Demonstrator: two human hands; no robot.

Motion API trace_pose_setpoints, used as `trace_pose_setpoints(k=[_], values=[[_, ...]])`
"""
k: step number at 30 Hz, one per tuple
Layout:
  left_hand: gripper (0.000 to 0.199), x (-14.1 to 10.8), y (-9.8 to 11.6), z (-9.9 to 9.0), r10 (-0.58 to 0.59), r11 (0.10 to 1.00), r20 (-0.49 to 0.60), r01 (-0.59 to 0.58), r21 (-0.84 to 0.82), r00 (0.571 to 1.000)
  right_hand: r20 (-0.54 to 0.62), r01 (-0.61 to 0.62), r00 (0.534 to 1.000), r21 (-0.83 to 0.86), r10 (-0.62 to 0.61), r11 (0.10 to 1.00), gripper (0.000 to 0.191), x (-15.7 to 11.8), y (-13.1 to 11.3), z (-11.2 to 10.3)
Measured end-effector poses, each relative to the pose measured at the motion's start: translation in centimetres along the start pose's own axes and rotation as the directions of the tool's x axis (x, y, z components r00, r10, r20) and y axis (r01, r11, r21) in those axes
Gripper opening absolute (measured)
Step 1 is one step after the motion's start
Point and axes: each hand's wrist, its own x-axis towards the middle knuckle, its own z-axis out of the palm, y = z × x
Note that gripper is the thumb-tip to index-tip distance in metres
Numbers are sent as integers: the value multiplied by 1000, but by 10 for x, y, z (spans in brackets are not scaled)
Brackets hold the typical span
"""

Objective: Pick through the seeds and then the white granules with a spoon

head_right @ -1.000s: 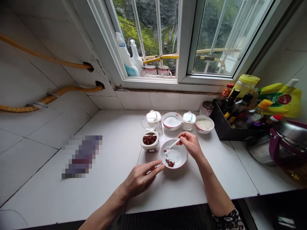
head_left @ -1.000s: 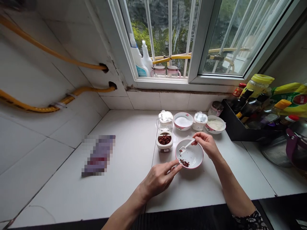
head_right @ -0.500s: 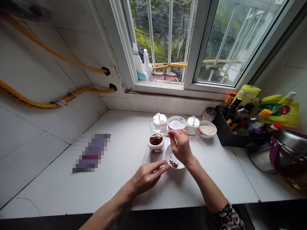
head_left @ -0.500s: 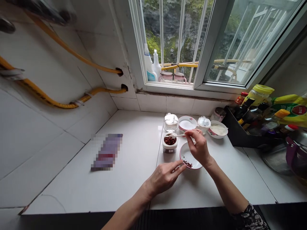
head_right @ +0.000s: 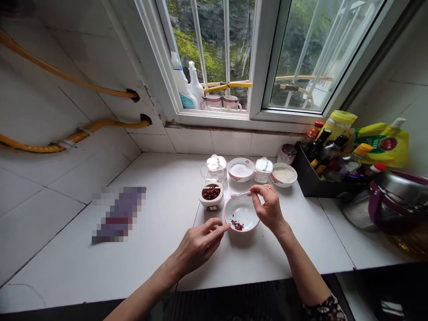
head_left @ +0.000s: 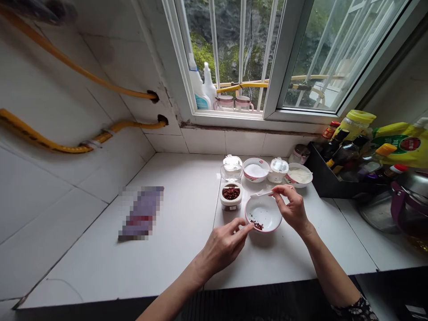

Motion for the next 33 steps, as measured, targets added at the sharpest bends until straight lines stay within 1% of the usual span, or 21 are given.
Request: trace_pose_setpoints(k=[3, 5, 7, 9, 12, 15, 19, 21, 25, 28, 30, 33], values=[[34, 0, 3, 2, -150, 989, 78, 150, 4, 986, 85, 45, 995, -25, -43, 999, 13, -12, 6, -3], [34, 1, 4, 5, -240, 967, 110, 247, -54, 964, 111, 70, 992, -48, -65, 996, 14, -17, 8, -2], [31, 1, 6, 9, -303, 936, 129, 320, -145, 944, 131, 96, 987, -59, -87, 994, 14, -20, 9, -1], [23, 0, 6, 15, -329, 918, 121, 347, -193, 937, 154, 128, 981, -72, -115, 989, 14, -22, 9, 0], [13, -4, 6, 24, -321, 938, 55, 326, -120, 945, 200, 183, 966, -94, -162, 979, 14, -25, 6, 2], [11, -9, 5, 27, -244, 970, -17, 243, -14, 970, 253, 213, 948, -52, -193, 976, 15, -27, 0, 2], [13, -10, 5, 25, -169, 982, -65, 174, 80, 984, 335, 196, 918, 85, -213, 977, 17, -27, -10, -8], [12, -9, 6, 24, -135, 983, -98, 146, 113, 986, 324, 182, 924, 99, -205, 978, 18, -27, -15, -15], [10, -7, 8, 24, -59, 980, -150, 86, 180, 987, 252, 149, 959, -54, -131, 987, 18, -33, -19, -27], [9, -5, 10, 25, -45, 978, -161, 77, 196, 986, 252, 101, 965, -107, -71, 989, 17, -44, -21, -29], [8, -5, 11, 25, -33, 977, -163, 66, 203, 986, 256, 32, 967, -80, -10, 996, 18, -52, -23, -28], [8, -6, 12, 25, -21, 977, -155, 53, 209, 988, 237, -140, 961, -42, 146, 989, 18, -59, -27, -25]])
